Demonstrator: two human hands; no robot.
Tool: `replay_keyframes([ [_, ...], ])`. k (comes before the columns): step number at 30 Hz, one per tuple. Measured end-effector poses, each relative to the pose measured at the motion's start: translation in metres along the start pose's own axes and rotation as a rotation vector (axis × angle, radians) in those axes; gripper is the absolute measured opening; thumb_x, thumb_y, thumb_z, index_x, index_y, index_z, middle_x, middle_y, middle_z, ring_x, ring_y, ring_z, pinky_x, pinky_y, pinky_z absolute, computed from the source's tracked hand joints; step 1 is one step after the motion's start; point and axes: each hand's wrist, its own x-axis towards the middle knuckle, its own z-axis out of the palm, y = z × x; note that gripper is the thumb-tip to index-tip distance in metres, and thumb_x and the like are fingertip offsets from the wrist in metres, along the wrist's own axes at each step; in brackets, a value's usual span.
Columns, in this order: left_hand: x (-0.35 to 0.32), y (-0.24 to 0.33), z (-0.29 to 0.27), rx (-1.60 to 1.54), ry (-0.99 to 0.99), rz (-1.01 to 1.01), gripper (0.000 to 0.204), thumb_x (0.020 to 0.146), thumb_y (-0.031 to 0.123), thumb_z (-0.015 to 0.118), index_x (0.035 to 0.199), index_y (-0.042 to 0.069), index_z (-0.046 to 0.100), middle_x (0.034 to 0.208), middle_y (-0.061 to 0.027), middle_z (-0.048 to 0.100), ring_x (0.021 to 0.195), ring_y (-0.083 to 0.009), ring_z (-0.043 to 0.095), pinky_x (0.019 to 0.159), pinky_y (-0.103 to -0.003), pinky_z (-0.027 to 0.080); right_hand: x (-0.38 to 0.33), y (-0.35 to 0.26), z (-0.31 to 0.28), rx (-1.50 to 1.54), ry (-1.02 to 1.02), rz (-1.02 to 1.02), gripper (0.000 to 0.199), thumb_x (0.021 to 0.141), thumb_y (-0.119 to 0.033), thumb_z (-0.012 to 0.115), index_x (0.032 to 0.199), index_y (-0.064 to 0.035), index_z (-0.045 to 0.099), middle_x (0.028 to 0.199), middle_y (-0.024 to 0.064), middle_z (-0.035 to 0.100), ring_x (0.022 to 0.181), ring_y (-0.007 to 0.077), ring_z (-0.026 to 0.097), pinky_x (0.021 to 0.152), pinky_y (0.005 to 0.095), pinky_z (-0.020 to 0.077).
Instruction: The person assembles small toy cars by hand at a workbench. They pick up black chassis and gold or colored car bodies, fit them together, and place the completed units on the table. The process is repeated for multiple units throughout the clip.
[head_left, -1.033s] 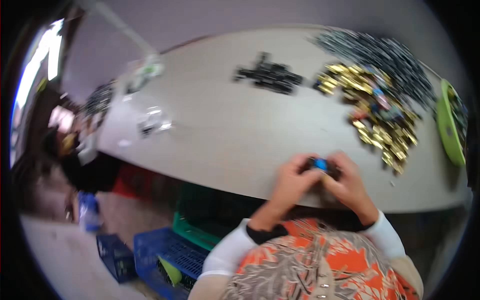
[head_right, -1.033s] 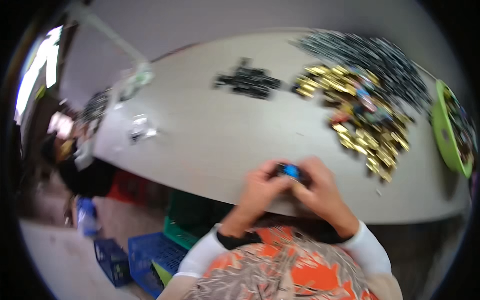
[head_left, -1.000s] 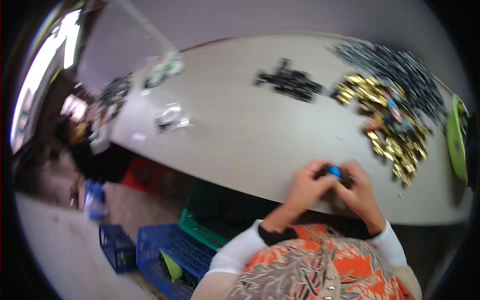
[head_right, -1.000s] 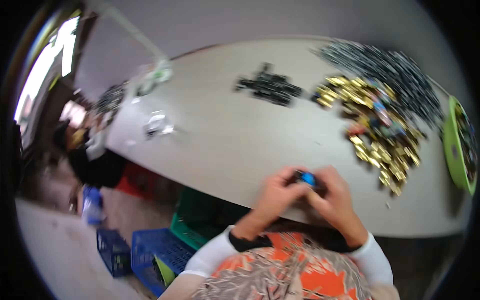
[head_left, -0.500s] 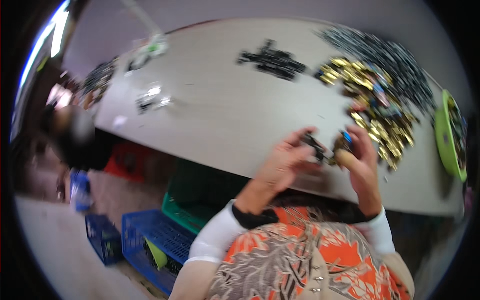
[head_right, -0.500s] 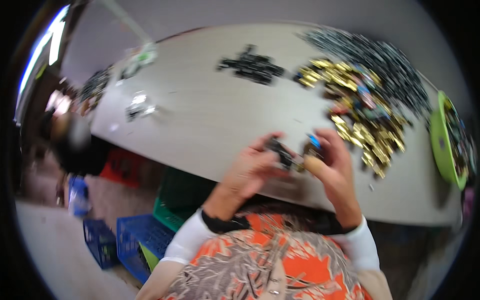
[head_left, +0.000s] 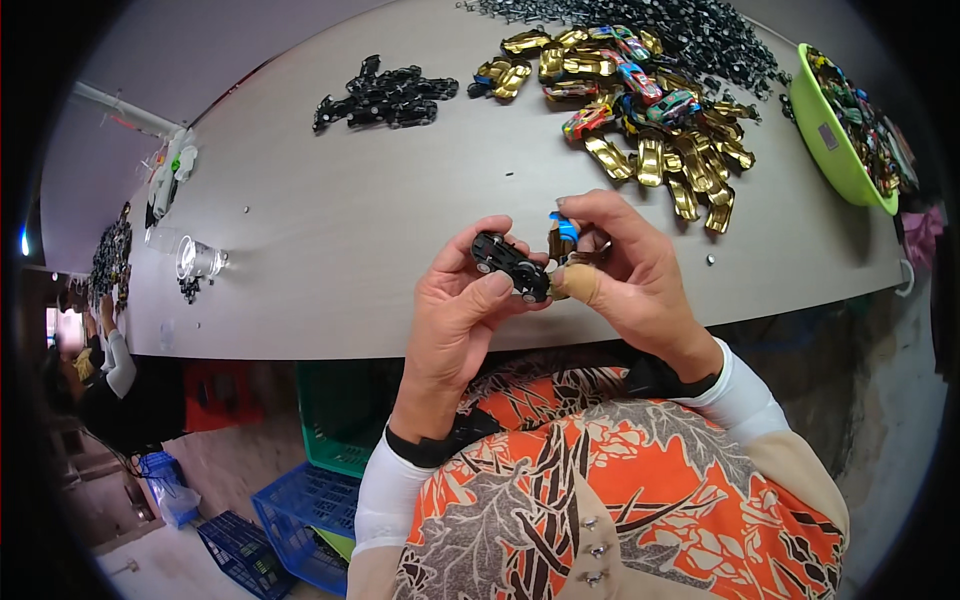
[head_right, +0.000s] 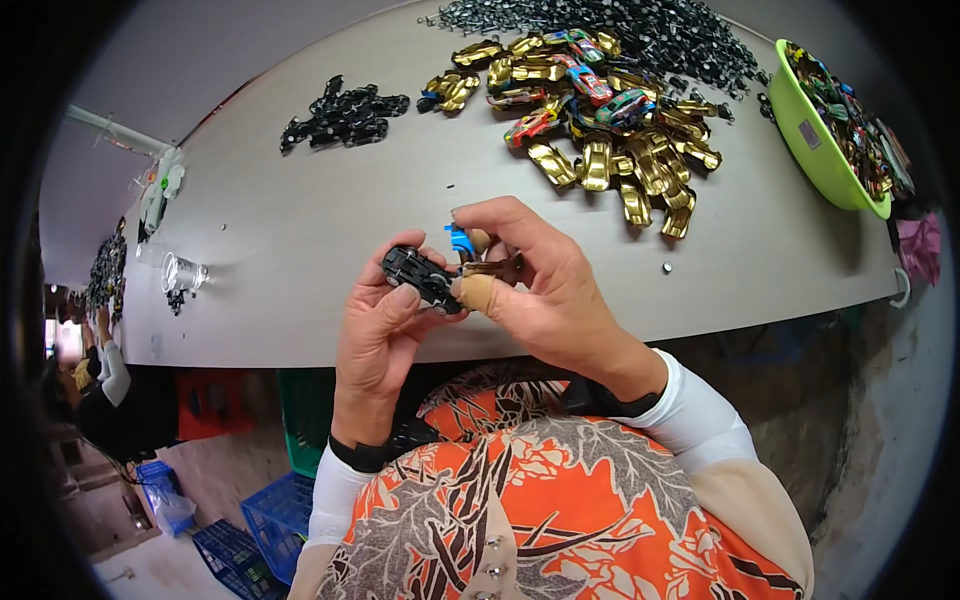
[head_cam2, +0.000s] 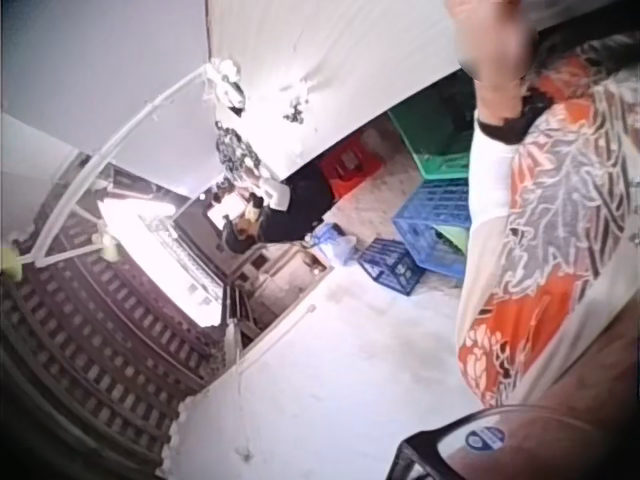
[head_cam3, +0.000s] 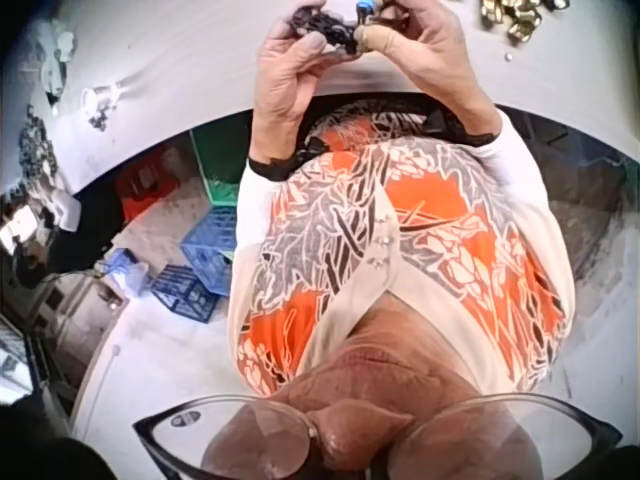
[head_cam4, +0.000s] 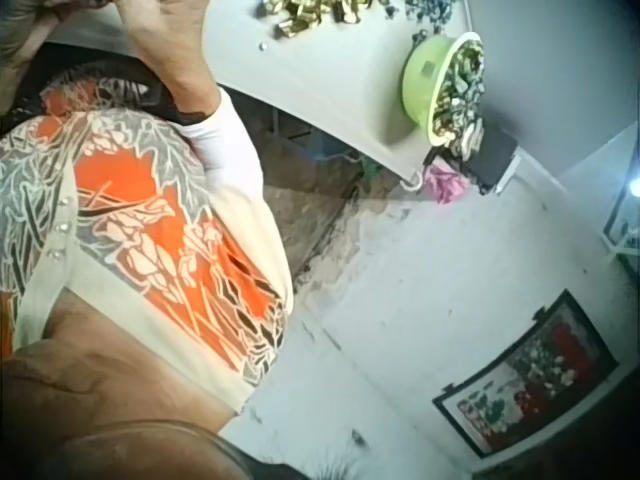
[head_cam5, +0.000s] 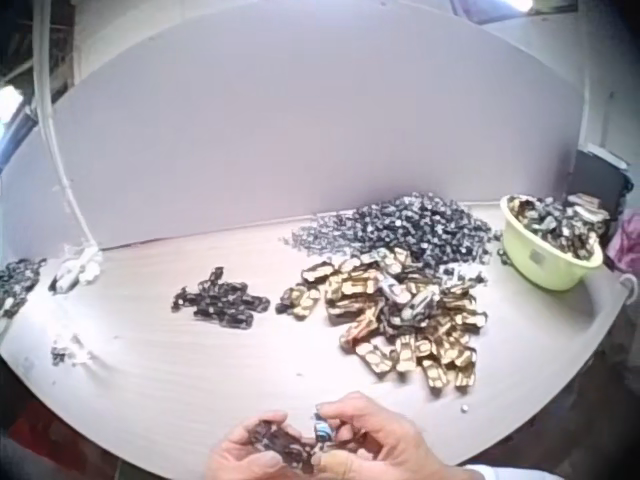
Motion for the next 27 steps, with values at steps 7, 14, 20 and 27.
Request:
replay_keyframes([
  [7,-0.001,-0.003,0.007,0.104,0.032,0.009,0.043,0.079,-0.003,0.062,0.121,0.000,0.050,0.105,-0.0104,0.057,0.094,-0.0181,0.060,0.079,-0.034,0.057,0.003,0.005,0.006,-0.211,-0.030,-0.117,0.034,0.074,0.006,0.060,0.106,-0.0019,0.055,0.091,0.0082,0.051,0.079,0.0152,0.056,0.063,0.0243,0.0491],
  [14,-0.001,-0.002,0.007,0.233,0.022,0.053,0.042,0.077,-0.006,0.063,0.118,-0.003,0.054,0.105,-0.0103,0.059,0.095,-0.0171,0.059,0.077,-0.031,0.056,0.005,0.002,0.002,-0.262,-0.104,-0.092,0.029,0.075,0.004,0.061,0.103,-0.0035,0.056,0.087,0.0080,0.051,0.076,0.0177,0.056,0.062,0.0273,0.0476],
  [20,-0.001,-0.006,0.000,0.261,0.027,0.052,0.038,0.078,-0.005,0.064,0.115,0.001,0.059,0.105,-0.0078,0.060,0.092,-0.0156,0.059,0.073,-0.027,0.055,0.004,0.006,0.001,-0.251,-0.134,-0.104,0.026,0.078,0.003,0.062,0.102,-0.0035,0.056,0.086,0.0078,0.051,0.075,0.0195,0.056,0.065,0.0284,0.0462],
  [27,0.000,-0.009,0.004,0.552,-0.038,0.155,0.035,0.088,0.005,0.057,0.123,0.000,0.054,0.104,-0.0062,0.059,0.088,-0.0132,0.057,0.072,-0.025,0.053,0.005,0.011,-0.001,-0.239,-0.131,-0.095,0.024,0.077,0.005,0.063,0.099,-0.0022,0.058,0.084,0.0074,0.051,0.073,0.0183,0.057,0.064,0.0274,0.0468],
])
